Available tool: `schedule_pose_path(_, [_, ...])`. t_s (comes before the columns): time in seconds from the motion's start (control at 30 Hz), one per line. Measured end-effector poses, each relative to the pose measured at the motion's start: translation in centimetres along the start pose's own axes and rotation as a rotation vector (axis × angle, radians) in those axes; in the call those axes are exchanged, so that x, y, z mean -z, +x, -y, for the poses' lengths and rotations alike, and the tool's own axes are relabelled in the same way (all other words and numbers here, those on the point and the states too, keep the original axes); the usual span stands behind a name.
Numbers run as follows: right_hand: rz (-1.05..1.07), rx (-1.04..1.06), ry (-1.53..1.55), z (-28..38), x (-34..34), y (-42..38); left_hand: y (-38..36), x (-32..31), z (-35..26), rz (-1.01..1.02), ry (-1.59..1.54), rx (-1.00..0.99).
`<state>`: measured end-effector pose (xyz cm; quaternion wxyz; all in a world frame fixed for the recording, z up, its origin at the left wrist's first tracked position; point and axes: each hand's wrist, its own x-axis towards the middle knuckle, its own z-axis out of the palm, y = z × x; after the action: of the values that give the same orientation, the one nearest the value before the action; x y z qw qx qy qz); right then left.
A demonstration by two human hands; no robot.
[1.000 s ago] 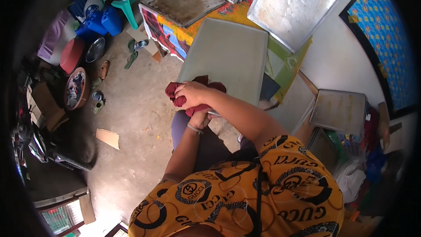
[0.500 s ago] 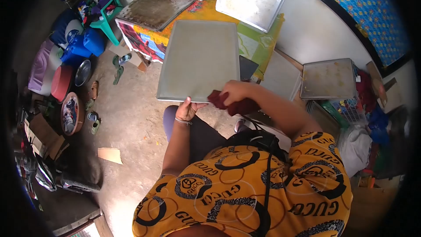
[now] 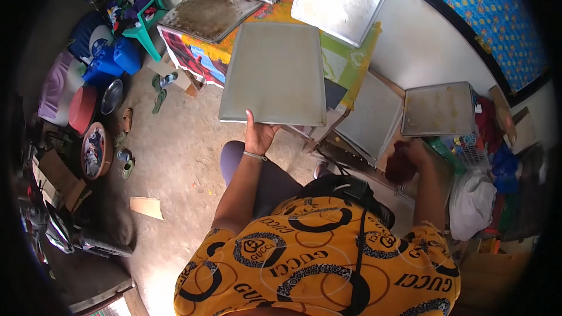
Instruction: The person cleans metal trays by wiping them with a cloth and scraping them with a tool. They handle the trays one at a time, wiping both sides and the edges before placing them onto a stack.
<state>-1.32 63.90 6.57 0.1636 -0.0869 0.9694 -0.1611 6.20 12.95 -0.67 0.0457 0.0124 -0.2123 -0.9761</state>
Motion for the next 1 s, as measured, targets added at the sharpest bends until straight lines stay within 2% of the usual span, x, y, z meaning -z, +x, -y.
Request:
schedule_pose_path(0.1, [-0.227, -0.056, 0.331, 2.6, 2.1, -4.1, -0.3, -0.4, -0.4, -0.024, 0.027, 0.076])
schedule_pose_path(0.2, [-0.177, -0.044, 0.435, -1.9, 3.2, -3.3, -1.6, -0.1, -0.7, -0.118, 0.225, 0.226])
schedule_pose_path(0.23, [-0.152, -0.108, 0.395, 1.3, 5.1, -4.8, -2.0, 0.1, -0.8, -0.152, 0.316, 0.275])
schedule_pose_path(0.33, [-0.205, -0.139, 0.704, 3.6, 6.8, -6.7, -4.5, 2.9, -1.3, 0.036, 1.213, 0.19])
schedule_pose_path(0.4, [-0.235, -0.078, 0.851, 2.1, 6.8, -7.1, -9.3, 1.4, -1.1, 0.057, 1.852, -0.105])
schedule_pose_path(0.43, [-0.248, -0.047, 0.926, 0.6, 6.6, -7.2, -11.8, 0.5, -1.4, 0.185, 2.138, -0.133])
schedule_pose_path(0.47, [-0.259, -0.061, 0.855, -1.5, 5.5, -7.0, -13.9, -0.1, -1.9, 0.325, 2.422, -0.162])
schedule_pose_path(0.53, [-0.298, -0.147, 0.392, -6.9, 2.5, -5.5, -15.7, 0.3, -4.7, 0.219, 2.359, -0.174])
schedule_pose_path(0.57, [-0.338, -0.165, 0.231, -8.7, 1.4, -5.3, -16.3, 1.8, -6.3, -0.097, 2.07, -0.045])
schedule_pose_path(0.6, [-0.393, -0.152, 0.231, -9.4, 1.2, -5.6, -17.0, 4.6, -8.0, -0.378, 1.745, 0.067])
schedule_pose_path(0.63, [-0.449, -0.117, 0.272, -9.3, 1.7, -6.0, -18.4, 12.5, -9.2, -0.732, 1.777, 0.283])
schedule_pose_path(0.67, [-0.488, -0.078, 0.321, -9.7, 2.6, -6.3, -21.2, 19.8, -10.0, -0.873, 2.131, 0.601])
schedule_pose_path(0.7, [-0.497, -0.027, 0.364, -10.7, 3.8, -6.2, -22.8, 17.0, -10.7, -0.855, 2.287, 0.71])
schedule_pose_path(0.73, [-0.562, -0.19, 0.54, -8.7, 5.2, -6.8, -24.5, 14.0, -11.0, -0.829, 2.439, 0.823])
schedule_pose_path(0.8, [-0.49, -0.147, 0.826, -3.7, 8.6, -8.5, -27.1, 14.5, -9.8, -0.8, 1.948, 0.689])
schedule_pose_path(0.87, [-0.562, -0.262, 0.518, -3.4, 8.9, -7.7, -31.2, 20.1, -5.3, -0.542, 1.885, 0.359])
schedule_pose_path(0.9, [-0.597, -0.307, 0.36, -3.5, 9.4, -6.8, -32.1, 19.1, -3.4, -0.532, 1.684, 0.364])
schedule_pose_path(0.93, [-0.6, -0.209, 0.487, -1.8, 9.7, -5.8, -33.3, 17.4, -1.4, -0.52, 1.481, 0.364])
schedule_pose_path(1.0, [-0.58, -0.015, 0.743, 4.3, 8.6, -4.0, -33.8, 15.1, 0.0, -0.65, 1.58, 0.231])
